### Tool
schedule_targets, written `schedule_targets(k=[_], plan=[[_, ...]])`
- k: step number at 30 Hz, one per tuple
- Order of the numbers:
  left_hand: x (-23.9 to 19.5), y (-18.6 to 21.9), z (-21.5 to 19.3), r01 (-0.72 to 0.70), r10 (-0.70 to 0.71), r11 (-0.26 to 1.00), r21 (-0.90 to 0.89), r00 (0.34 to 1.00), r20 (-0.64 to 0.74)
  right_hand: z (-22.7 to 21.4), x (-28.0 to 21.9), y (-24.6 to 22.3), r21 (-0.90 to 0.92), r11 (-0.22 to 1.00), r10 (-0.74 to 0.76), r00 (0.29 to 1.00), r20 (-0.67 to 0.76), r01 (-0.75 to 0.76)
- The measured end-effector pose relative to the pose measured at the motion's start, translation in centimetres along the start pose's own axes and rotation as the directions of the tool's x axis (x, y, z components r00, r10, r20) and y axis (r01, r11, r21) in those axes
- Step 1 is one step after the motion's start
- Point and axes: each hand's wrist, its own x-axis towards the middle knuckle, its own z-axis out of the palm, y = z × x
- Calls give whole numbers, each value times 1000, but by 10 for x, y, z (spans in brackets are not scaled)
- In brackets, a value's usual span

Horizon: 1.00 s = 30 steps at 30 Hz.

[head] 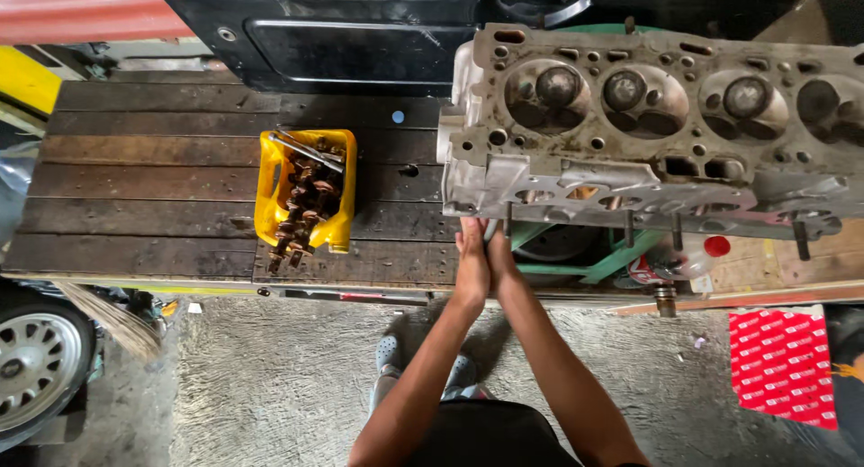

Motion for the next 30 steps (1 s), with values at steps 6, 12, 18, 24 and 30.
schedule_targets(k=[6, 12, 18, 24, 30], plan=[[-4, 14, 5, 272, -263, 922, -275, 962, 68, 19, -23, -14, -166, 985, 23, 983, -182, -54], [-12, 45, -6, 267, -251, 942, -204, 963, 100, 36, -38, -15, -262, 961, 59, 992, -112, -86], [-20, 49, -5, 208, -188, 965, -159, 973, 133, 17, -20, 1, -183, 983, 19, 999, -42, -26], [-13, 59, -9, -108, 108, 994, -2, 994, -9, 42, -48, -8, -316, 945, 62, 994, -93, -88], [-1, 86, -21, -127, 170, 967, 222, 968, -183, 85, -129, -27, -403, 865, -172, 932, 318, 297]])
